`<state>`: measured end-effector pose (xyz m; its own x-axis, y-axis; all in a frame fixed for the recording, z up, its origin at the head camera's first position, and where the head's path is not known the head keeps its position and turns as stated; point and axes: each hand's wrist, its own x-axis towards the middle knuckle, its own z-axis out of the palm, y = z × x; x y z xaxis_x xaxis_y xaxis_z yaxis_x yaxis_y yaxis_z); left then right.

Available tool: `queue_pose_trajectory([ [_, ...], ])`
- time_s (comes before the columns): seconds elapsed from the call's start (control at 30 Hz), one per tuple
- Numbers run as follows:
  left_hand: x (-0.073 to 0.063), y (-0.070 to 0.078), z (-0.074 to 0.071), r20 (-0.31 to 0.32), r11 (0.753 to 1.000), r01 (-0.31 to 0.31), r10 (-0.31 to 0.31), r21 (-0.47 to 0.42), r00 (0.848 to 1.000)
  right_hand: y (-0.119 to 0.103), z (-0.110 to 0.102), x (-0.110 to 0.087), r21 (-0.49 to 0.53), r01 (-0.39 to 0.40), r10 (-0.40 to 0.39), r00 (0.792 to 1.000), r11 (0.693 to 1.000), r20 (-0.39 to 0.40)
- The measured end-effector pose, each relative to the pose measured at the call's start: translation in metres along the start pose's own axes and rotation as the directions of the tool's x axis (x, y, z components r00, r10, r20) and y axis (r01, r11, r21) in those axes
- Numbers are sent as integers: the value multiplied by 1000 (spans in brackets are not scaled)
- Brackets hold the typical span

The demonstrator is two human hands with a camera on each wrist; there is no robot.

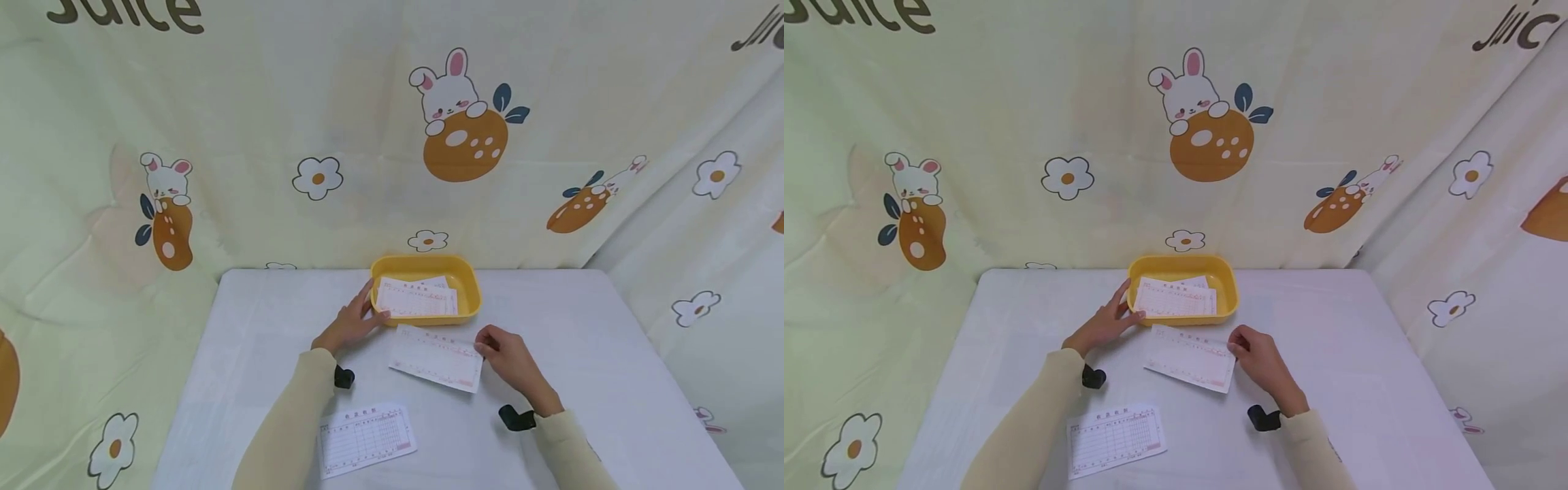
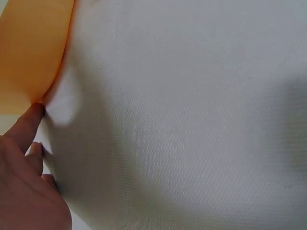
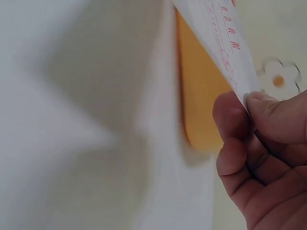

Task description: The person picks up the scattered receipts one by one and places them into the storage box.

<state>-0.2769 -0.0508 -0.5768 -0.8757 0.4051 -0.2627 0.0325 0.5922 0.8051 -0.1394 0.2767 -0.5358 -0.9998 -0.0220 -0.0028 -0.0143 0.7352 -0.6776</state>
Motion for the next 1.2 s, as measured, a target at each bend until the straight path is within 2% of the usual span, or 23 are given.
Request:
queue_pose_trajectory([
  [0.27, 1, 1, 0, -2, 1000, 9, -9, 27, 1000, 6, -46, -1, -23, -43, 40, 992, 999, -116],
  [0.43, -1, 3, -2, -3, 1000, 2, -2, 12, 1000, 1, -65, 11, -27, -46, 40, 984, 999, -172],
  [0.63, 1, 1, 1, 4, 1000, 6, -6, 14, 1000, -11, -78, 33, -31, -45, 37, 978, 999, -207],
  [1.0, 4, 1, 6, 23, 1000, -1, 1, -14, 1000, -35, -97, 77, -71, -6, -6, 984, 997, -178],
  [1.2, 0, 1, 0, 2, 1000, -3, 3, 2, 1000, -42, -88, 98, -50, 10, -17, 990, 999, -137],
])
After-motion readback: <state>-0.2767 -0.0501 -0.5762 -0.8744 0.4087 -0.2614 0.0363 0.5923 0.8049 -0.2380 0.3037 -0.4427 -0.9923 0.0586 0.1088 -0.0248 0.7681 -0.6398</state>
